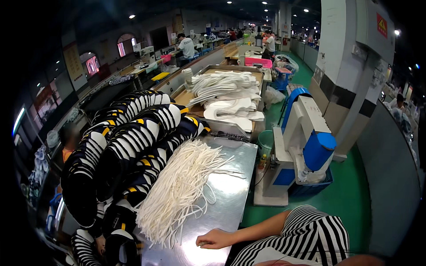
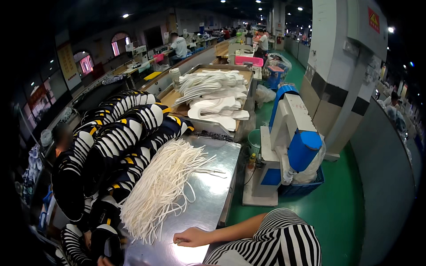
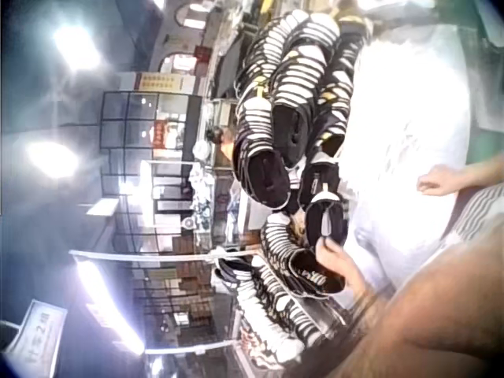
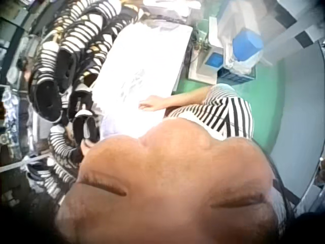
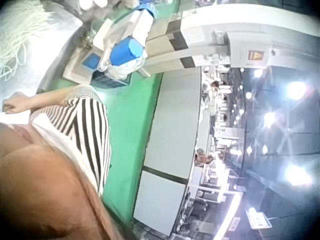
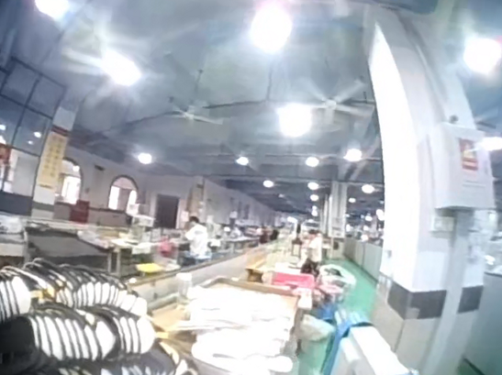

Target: The person laces shoe uppers, threading shoelaces through the eyelets using a small lacing tool.

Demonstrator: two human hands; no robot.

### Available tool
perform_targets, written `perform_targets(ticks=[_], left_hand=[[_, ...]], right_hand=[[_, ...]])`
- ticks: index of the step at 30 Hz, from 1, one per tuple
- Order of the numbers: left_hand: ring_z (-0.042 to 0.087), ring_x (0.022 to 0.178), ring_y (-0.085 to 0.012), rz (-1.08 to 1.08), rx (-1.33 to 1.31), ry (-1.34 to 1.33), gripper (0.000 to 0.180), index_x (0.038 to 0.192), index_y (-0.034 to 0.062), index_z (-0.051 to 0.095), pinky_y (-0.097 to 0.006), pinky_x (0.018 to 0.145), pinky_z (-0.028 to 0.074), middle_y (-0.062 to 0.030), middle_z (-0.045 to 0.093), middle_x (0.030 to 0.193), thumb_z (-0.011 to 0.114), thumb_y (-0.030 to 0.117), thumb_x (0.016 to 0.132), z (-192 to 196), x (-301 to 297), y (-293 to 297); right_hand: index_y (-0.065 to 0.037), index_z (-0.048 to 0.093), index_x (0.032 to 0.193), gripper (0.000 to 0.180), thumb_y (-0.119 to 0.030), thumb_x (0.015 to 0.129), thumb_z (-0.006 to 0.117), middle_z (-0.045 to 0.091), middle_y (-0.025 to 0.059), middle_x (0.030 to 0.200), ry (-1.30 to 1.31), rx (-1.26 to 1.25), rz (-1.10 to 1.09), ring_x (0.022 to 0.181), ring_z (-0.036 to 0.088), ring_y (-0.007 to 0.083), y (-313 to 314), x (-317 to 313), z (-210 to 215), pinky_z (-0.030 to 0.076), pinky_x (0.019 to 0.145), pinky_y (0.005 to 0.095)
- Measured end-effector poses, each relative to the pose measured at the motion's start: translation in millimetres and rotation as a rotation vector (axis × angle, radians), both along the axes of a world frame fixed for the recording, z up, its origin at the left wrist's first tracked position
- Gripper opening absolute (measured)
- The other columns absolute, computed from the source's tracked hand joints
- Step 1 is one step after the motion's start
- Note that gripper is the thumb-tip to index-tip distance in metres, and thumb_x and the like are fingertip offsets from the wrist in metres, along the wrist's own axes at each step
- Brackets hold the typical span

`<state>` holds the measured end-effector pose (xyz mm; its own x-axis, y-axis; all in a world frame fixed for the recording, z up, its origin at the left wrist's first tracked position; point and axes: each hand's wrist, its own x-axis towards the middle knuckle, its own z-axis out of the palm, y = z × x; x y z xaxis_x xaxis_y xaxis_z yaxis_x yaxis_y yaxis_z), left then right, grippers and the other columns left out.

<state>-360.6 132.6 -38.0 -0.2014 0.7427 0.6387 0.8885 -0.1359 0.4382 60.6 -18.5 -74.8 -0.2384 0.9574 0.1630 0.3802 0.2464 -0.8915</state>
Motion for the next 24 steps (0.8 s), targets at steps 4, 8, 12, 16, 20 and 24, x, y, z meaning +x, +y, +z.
perform_targets(ticks=[4, 8, 12, 16, 20, 24], left_hand=[[0.053, 0.108, -0.0423, -0.089, -0.199, 0.154, 0.058, 0.111, -0.0068, 0.058, -0.046, 0.09, 0.044, -0.0272, 0.06, 0.11, 0.065, 0.044, 0.084, -5, 114, 60], [0.058, 0.1, -0.042, 0.114, -0.461, 0.292, 0.056, 0.113, -0.0024, 0.059, -0.048, 0.082, 0.048, -0.0248, 0.061, 0.112, 0.065, 0.044, 0.083, -40, 77, 104], [0.06, 0.105, -0.0207, -0.254, -0.198, -0.582, 0.052, 0.125, -0.0001, 0.058, -0.034, 0.092, 0.046, -0.01, 0.064, 0.119, 0.073, 0.027, 0.083, 17, 74, 46], [0.056, 0.114, -0.0237, -0.815, -0.245, -1.261, 0.043, 0.132, 0.0006, 0.048, -0.04, 0.097, 0.044, -0.0114, 0.059, 0.124, 0.061, 0.012, 0.092, 133, 143, -70], [0.056, 0.113, -0.0206, -1.055, -0.188, -1.899, 0.045, 0.13, 0.0049, 0.048, -0.043, 0.105, 0.036, -0.0067, 0.063, 0.116, 0.064, 0.014, 0.089, 80, 118, -179], [0.057, 0.111, -0.0223, -0.729, -0.327, -2.283, 0.043, 0.125, 0.0044, 0.05, -0.046, 0.109, 0.035, -0.0062, 0.065, 0.109, 0.067, 0.011, 0.086, -22, 129, -225]], right_hand=[[-0.016, 0.058, 0.098, 0.02, -0.035, 0.09, 0.058, 0.06, 0.0055, 0.069, -0.042, 0.133, -0.035, 0.061, 0.06, 0.0271, 7, -3, -14, 0.045, 0.055, 0.0388], [-0.015, 0.058, 0.097, 0.019, -0.031, 0.089, 0.059, 0.061, 0.0062, 0.071, 0.063, 0.129, 0.064, 0.064, 0.061, 0.0264, 17, -17, -12, 0.045, 0.058, 0.0393], [-0.008, 0.06, 0.115, 0.038, -0.039, 0.097, 0.049, 0.066, 0.0134, 0.107, 0.159, -0.046, 0.009, 0.095, 0.063, 0.0274, 22, -29, -46, 0.049, 0.084, 0.0365], [-0.007, 0.064, 0.103, 0.014, -0.015, 0.094, 0.058, 0.061, -0.0006, 0.081, 0.439, -0.193, -0.147, 0.063, 0.051, 0.0051, 24, 23, 2, 0.044, 0.055, 0.0221], [-0.007, 0.067, 0.102, 0.015, -0.012, 0.089, 0.063, 0.062, -0.0025, 0.082, 0.358, -0.108, -0.229, 0.065, 0.051, 0.0061, 35, 19, 33, 0.04, 0.057, 0.0197], [-0.011, 0.068, 0.102, 0.017, -0.01, 0.085, 0.064, 0.062, 0.0001, 0.09, -0.128, 0.307, -0.043, 0.067, 0.058, 0.0134, 66, 9, 51, 0.046, 0.06, 0.0242]])
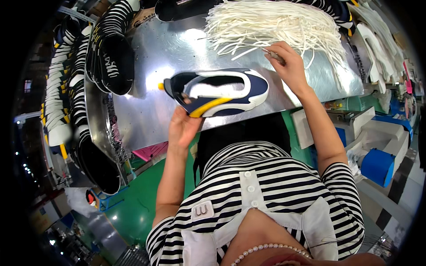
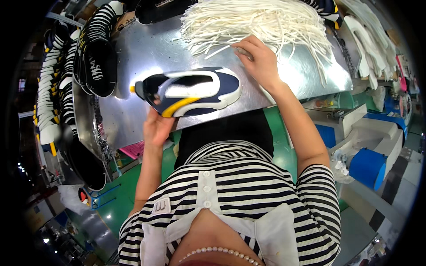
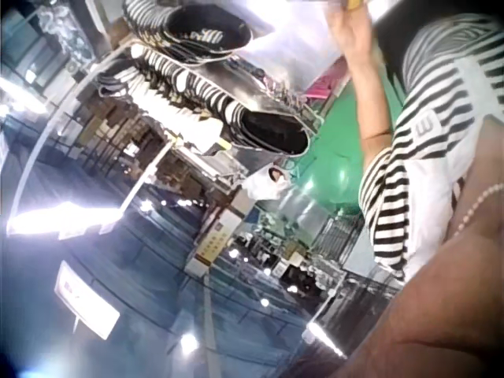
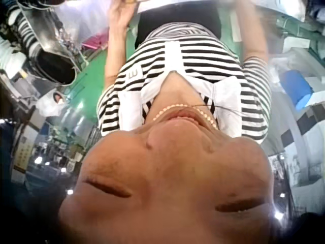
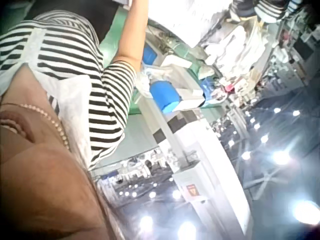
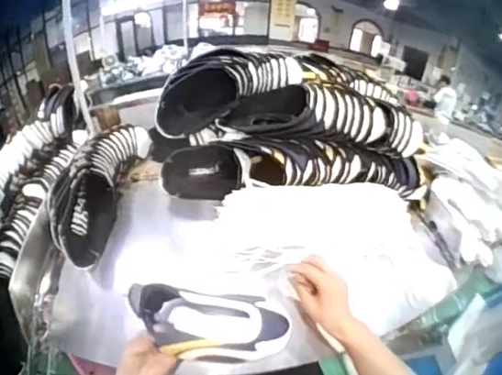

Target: The person laces shoe uppers, threading shoelaces through the eyelets using a small lacing tool.

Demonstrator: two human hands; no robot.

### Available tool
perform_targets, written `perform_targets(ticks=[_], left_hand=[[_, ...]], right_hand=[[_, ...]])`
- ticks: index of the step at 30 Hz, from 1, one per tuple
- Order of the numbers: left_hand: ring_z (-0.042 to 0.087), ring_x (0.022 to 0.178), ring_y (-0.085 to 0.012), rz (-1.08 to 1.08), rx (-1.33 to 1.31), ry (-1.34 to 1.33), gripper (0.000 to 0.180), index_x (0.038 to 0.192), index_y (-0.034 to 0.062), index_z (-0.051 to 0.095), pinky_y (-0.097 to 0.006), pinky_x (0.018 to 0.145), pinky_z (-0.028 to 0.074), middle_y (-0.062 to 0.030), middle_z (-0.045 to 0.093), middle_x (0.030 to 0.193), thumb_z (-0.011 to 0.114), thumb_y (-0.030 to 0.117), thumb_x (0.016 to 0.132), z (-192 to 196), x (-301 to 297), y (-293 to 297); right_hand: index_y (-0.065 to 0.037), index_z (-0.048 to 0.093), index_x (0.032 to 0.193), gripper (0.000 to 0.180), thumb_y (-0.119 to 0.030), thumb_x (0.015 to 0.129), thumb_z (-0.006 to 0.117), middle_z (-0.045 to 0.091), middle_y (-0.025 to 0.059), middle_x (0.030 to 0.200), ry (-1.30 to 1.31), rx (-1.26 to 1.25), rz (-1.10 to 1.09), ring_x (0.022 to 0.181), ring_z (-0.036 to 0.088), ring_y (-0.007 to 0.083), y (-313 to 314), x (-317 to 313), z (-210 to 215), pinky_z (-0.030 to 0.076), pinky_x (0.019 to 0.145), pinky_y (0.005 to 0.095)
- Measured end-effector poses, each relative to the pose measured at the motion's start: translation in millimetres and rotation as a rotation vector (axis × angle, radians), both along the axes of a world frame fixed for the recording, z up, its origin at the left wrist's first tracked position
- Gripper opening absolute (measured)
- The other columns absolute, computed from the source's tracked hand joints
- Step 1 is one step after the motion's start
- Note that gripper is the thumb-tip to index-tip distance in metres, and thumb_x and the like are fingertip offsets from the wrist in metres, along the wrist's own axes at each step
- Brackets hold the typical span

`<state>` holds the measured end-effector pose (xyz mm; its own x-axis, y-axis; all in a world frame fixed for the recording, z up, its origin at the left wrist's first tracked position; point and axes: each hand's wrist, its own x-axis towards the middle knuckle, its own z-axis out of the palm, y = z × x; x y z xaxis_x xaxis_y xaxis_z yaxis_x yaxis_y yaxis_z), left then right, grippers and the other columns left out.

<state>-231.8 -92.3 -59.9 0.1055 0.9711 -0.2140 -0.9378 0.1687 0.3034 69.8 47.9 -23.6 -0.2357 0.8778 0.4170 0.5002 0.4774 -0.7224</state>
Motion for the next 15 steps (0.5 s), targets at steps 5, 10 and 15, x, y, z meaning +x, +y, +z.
perform_targets(ticks=[5, 10, 15], left_hand=[[0.056, 0.113, -0.0211, -0.155, 0.023, 0.186, 0.04, 0.126, 0.0013, 0.048, -0.04, 0.106, 0.039, -0.0087, 0.063, 0.113, 0.063, 0.008, 0.089, 3, 10, 13], [0.056, 0.104, -0.0226, -0.147, -0.118, 0.833, 0.05, 0.131, -0.004, 0.04, -0.034, 0.089, 0.051, -0.016, 0.053, 0.119, 0.063, 0.004, 0.088, 19, -3, 14], [0.048, 0.113, -0.0293, 0.366, 0.177, 1.891, 0.054, 0.13, 0.0016, 0.045, -0.036, 0.089, 0.043, -0.0172, 0.047, 0.126, 0.07, 0.006, 0.082, 36, -10, 14]], right_hand=[[-0.012, 0.069, 0.101, 0.022, -0.009, 0.079, 0.068, 0.062, 0.0029, 0.097, -0.451, 0.076, 0.158, 0.079, 0.065, 0.0202, 30, -31, 11, 0.051, 0.069, 0.0301], [-0.012, 0.068, 0.096, 0.02, -0.011, 0.076, 0.07, 0.061, 0.0023, 0.096, -0.617, 0.076, 0.244, 0.081, 0.064, 0.025, 51, -58, 10, 0.051, 0.069, 0.0358], [-0.009, 0.064, 0.087, 0.01, -0.012, 0.077, 0.064, 0.061, 0.008, 0.097, -0.842, -0.023, 0.238, 0.08, 0.065, 0.0276, 52, -51, 11, 0.051, 0.067, 0.0384]])
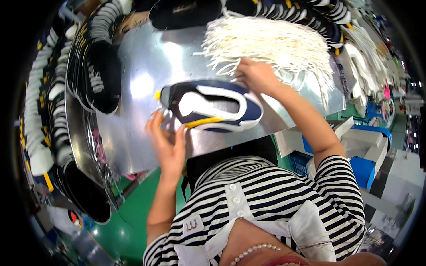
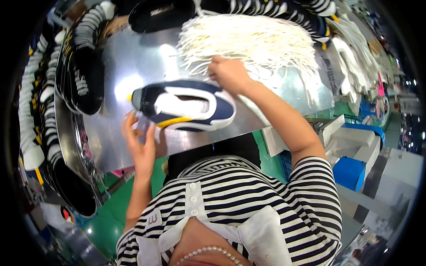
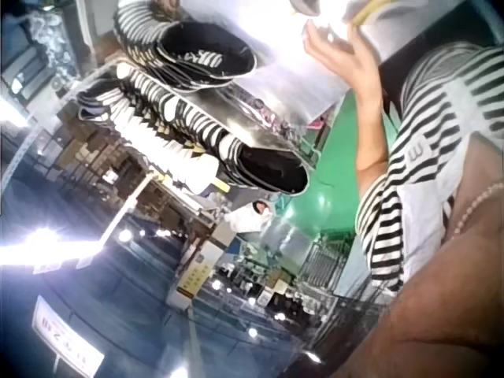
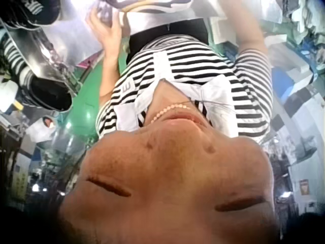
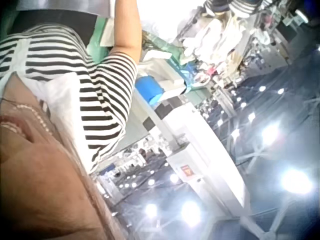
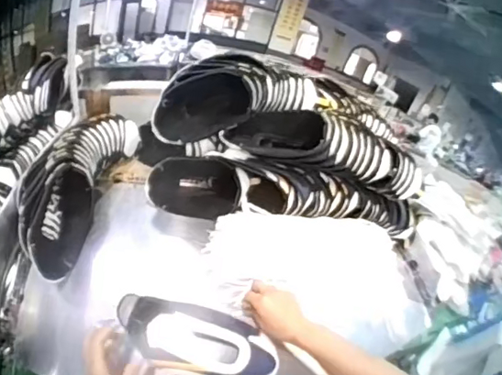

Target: The person laces shoe uppers, threading shoelaces through the eyelets using a small lacing tool.

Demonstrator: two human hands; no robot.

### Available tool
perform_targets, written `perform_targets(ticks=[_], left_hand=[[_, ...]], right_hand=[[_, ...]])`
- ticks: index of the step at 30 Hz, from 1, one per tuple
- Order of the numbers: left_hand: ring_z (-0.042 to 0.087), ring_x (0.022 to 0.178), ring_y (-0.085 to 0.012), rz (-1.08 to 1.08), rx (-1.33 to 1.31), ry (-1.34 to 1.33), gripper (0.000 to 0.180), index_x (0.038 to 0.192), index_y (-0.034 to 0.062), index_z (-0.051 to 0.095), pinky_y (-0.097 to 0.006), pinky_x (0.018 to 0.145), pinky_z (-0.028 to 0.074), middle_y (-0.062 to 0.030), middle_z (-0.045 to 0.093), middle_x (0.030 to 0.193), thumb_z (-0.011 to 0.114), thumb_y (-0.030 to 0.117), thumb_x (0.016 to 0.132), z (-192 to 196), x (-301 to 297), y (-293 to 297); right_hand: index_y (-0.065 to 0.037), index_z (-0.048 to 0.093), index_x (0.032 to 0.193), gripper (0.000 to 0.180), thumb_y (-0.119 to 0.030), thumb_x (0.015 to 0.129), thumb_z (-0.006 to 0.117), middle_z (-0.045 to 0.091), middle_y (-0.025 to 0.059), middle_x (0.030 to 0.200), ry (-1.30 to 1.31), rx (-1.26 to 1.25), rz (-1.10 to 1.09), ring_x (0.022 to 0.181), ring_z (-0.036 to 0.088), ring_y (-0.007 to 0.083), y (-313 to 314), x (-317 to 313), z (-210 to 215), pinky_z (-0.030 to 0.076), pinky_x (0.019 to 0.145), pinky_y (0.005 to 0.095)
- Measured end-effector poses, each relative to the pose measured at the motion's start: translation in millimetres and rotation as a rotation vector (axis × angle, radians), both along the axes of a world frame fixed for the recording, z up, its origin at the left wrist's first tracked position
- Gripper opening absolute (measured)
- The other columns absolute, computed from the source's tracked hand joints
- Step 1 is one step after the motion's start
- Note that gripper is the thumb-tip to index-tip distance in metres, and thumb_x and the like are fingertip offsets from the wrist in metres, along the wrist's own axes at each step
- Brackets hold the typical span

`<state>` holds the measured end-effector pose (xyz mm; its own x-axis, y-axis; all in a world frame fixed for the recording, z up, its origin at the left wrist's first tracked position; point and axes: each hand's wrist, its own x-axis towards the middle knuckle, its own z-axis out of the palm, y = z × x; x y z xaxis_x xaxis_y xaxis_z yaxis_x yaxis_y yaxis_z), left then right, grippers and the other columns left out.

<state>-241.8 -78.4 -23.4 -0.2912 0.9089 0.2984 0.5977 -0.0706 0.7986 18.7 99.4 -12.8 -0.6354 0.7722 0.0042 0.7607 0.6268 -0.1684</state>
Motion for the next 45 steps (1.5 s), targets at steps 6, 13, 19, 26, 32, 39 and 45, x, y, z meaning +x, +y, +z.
perform_targets(ticks=[6, 13, 19, 26, 32, 39, 45], left_hand=[[0.054, 0.107, -0.0386, -0.329, 0.278, 0.452, 0.026, 0.111, -0.0022, 0.061, -0.049, 0.097, 0.039, -0.02, 0.061, 0.109, 0.062, 0.012, 0.089, 22, 6, 17], [0.06, 0.092, -0.0359, -0.498, 0.099, 0.815, 0.032, 0.101, 0.0034, 0.064, -0.046, 0.081, 0.046, -0.017, 0.065, 0.097, 0.061, 0.032, 0.087, 60, 36, 45], [0.063, 0.09, -0.033, -0.633, -0.111, 0.605, 0.03, 0.101, 0.0049, 0.069, -0.042, 0.079, 0.049, -0.0158, 0.067, 0.098, 0.062, 0.031, 0.088, 50, 57, 58], [0.063, 0.076, -0.024, -0.604, -0.376, 0.399, 0.041, 0.109, -0.005, 0.064, -0.034, 0.069, 0.05, -0.0188, 0.067, 0.087, 0.069, 0.028, 0.085, 42, 41, 72], [0.058, 0.078, -0.0168, -0.74, -0.584, 0.129, 0.043, 0.121, -0.0035, 0.054, -0.032, 0.071, 0.05, -0.0117, 0.063, 0.093, 0.07, 0.017, 0.086, -28, 0, 111], [0.055, 0.111, -0.0232, -0.43, -1.188, -0.155, 0.052, 0.127, -0.002, 0.048, -0.036, 0.085, 0.047, -0.0164, 0.053, 0.127, 0.068, 0.024, 0.086, 23, 44, 111], [0.038, 0.13, -0.0239, -0.684, -0.865, -0.5, 0.051, 0.138, 0.0025, 0.038, -0.04, 0.106, 0.027, -0.0115, 0.041, 0.142, 0.047, 0.03, 0.096, -6, 49, 101]], right_hand=[[0.0, 0.056, 0.103, 0.02, -0.014, 0.09, 0.049, 0.062, 0.019, 0.093, 0.51, 0.251, 0.088, 0.087, 0.062, 0.0369, 8, 12, -89, 0.049, 0.078, 0.045], [-0.005, 0.055, 0.095, 0.021, -0.006, 0.08, 0.07, 0.06, 0.0051, 0.077, 1.254, 0.166, 0.191, 0.069, 0.063, 0.015, -16, 11, 173, 0.045, 0.06, 0.031], [-0.008, 0.062, 0.104, 0.013, -0.008, 0.091, 0.06, 0.066, 0.0032, 0.093, 1.705, 0.255, 0.399, 0.066, 0.062, 0.0052, -100, 127, 290, 0.032, 0.041, 0.0148], [-0.01, 0.059, 0.097, 0.015, -0.024, 0.096, 0.056, 0.062, 0.0002, 0.084, 1.65, -0.018, -0.063, 0.062, 0.049, 0.0007, -132, 169, 190, 0.039, 0.052, 0.0181], [-0.009, 0.061, 0.099, 0.017, -0.024, 0.094, 0.058, 0.065, -0.0015, 0.078, 1.575, -0.564, -0.253, 0.059, 0.051, 0.0055, -98, 21, -34, 0.04, 0.053, 0.0228], [-0.005, 0.058, 0.096, 0.019, -0.023, 0.089, 0.058, 0.065, 0.0054, 0.071, 1.295, -0.378, -0.421, 0.068, 0.062, 0.0171, -108, -4, -31, 0.047, 0.065, 0.0316], [-0.005, 0.055, 0.101, 0.02, -0.02, 0.088, 0.061, 0.065, 0.0067, 0.082, 1.468, -0.458, -0.485, 0.073, 0.062, 0.0154, -106, -1, -15, 0.047, 0.068, 0.0304]])
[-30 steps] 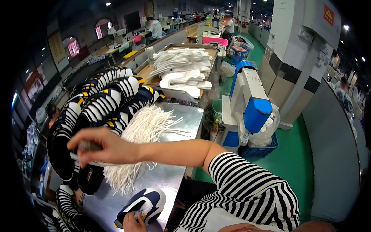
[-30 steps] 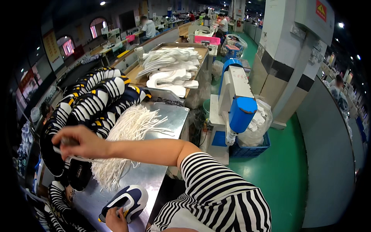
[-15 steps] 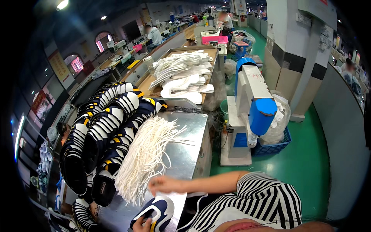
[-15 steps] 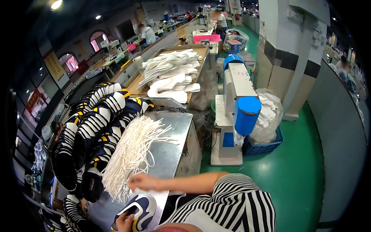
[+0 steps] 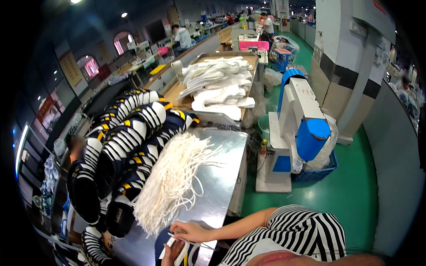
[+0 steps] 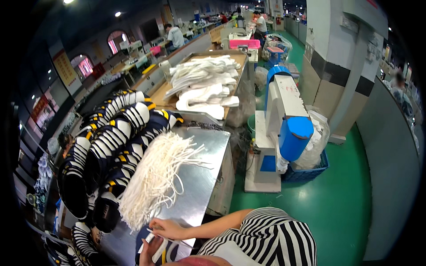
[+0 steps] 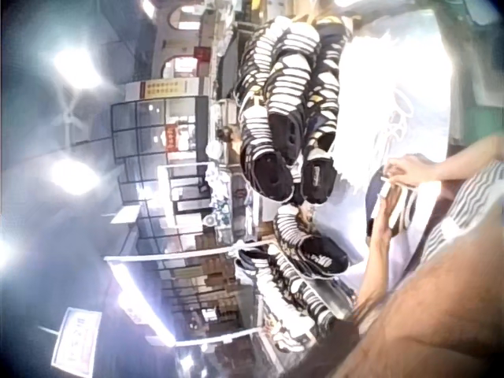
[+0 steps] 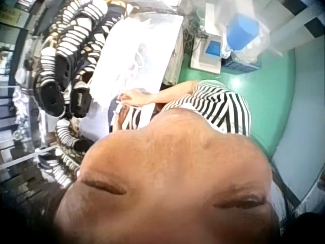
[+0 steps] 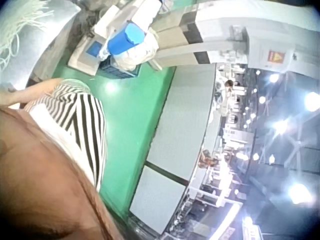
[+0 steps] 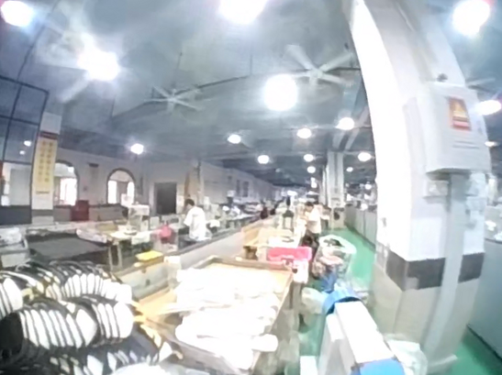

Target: The person laces shoe uppers, threading shoelaces through the eyelets using a small lacing tool.

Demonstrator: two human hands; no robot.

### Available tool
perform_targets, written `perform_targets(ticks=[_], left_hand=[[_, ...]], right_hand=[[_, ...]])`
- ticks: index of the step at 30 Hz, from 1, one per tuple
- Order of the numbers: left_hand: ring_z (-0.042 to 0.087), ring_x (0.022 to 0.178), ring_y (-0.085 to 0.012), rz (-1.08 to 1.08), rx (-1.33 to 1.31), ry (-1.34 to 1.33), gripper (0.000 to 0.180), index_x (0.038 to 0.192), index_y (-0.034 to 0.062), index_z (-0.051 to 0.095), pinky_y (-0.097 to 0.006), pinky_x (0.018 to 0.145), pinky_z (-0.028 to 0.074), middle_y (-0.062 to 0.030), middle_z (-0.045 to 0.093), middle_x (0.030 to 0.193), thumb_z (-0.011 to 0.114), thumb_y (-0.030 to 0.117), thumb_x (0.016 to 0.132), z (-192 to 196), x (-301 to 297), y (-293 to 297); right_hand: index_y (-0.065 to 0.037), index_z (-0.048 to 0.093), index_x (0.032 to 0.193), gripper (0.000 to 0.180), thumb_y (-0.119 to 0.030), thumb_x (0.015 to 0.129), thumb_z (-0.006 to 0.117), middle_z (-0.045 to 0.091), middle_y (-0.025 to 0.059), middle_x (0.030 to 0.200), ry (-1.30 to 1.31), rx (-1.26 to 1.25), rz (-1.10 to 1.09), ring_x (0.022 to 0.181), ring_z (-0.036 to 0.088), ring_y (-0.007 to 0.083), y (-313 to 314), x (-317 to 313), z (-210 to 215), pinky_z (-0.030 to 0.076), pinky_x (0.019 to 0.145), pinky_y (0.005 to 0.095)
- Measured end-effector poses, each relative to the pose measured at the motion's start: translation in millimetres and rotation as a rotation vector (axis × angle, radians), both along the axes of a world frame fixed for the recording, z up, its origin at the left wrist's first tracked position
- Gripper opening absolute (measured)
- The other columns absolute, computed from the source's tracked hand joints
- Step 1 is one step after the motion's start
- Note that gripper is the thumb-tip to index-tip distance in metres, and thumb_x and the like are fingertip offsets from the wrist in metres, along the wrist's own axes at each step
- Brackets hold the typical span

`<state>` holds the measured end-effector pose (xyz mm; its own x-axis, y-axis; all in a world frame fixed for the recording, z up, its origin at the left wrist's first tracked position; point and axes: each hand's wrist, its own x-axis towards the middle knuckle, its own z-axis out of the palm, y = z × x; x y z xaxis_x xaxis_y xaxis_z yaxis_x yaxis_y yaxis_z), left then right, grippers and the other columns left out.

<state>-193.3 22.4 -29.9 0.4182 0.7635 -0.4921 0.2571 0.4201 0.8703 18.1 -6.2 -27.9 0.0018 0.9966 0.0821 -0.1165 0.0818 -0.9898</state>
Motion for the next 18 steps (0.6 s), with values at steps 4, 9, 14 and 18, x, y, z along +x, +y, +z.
perform_targets(ticks=[4, 9, 14, 18], left_hand=[[0.035, 0.136, -0.0242, 0.079, -0.049, -0.512, 0.051, 0.142, 0.0033, 0.037, -0.039, 0.116, 0.021, -0.01, 0.04, 0.146, 0.036, 0.035, 0.102, -1, 2, -20], [0.052, 0.121, -0.0206, 0.19, 0.026, -0.456, 0.05, 0.13, -0.0045, 0.049, -0.032, 0.109, 0.033, -0.0133, 0.054, 0.13, 0.043, 0.035, 0.101, 56, 85, -32], [0.058, 0.106, -0.0155, 0.255, 0.016, -0.633, 0.037, 0.12, -0.0017, 0.058, -0.028, 0.095, 0.045, -0.0077, 0.062, 0.114, 0.053, 0.028, 0.098, 53, 83, -41], [0.061, 0.084, -0.011, 0.326, 0.199, -0.541, 0.015, 0.101, 0.0016, 0.065, -0.024, 0.079, 0.05, -0.0033, 0.066, 0.09, 0.06, 0.013, 0.093, 64, 85, -42]], right_hand=[[-0.003, 0.051, 0.123, 0.036, -0.024, 0.094, 0.058, 0.063, 0.008, 0.106, 0.062, 0.261, 0.122, 0.102, 0.059, 0.0165, 11, -15, -37, 0.046, 0.094, 0.0335], [0.0, 0.05, 0.11, 0.026, -0.011, 0.09, 0.063, 0.067, 0.0056, 0.086, 0.101, 0.109, -0.083, 0.078, 0.064, 0.0097, -24, 39, 48, 0.05, 0.072, 0.0226], [0.0, 0.047, 0.105, 0.028, -0.001, 0.085, 0.066, 0.067, 0.0082, 0.083, 0.164, 0.051, -0.015, 0.079, 0.064, 0.0097, -21, 33, 50, 0.05, 0.071, 0.022], [0.0, 0.045, 0.103, 0.029, -0.002, 0.085, 0.067, 0.068, 0.0086, 0.079, 0.047, 0.029, 0.024, 0.073, 0.063, 0.0087, -19, 32, 62, 0.049, 0.068, 0.0218]])
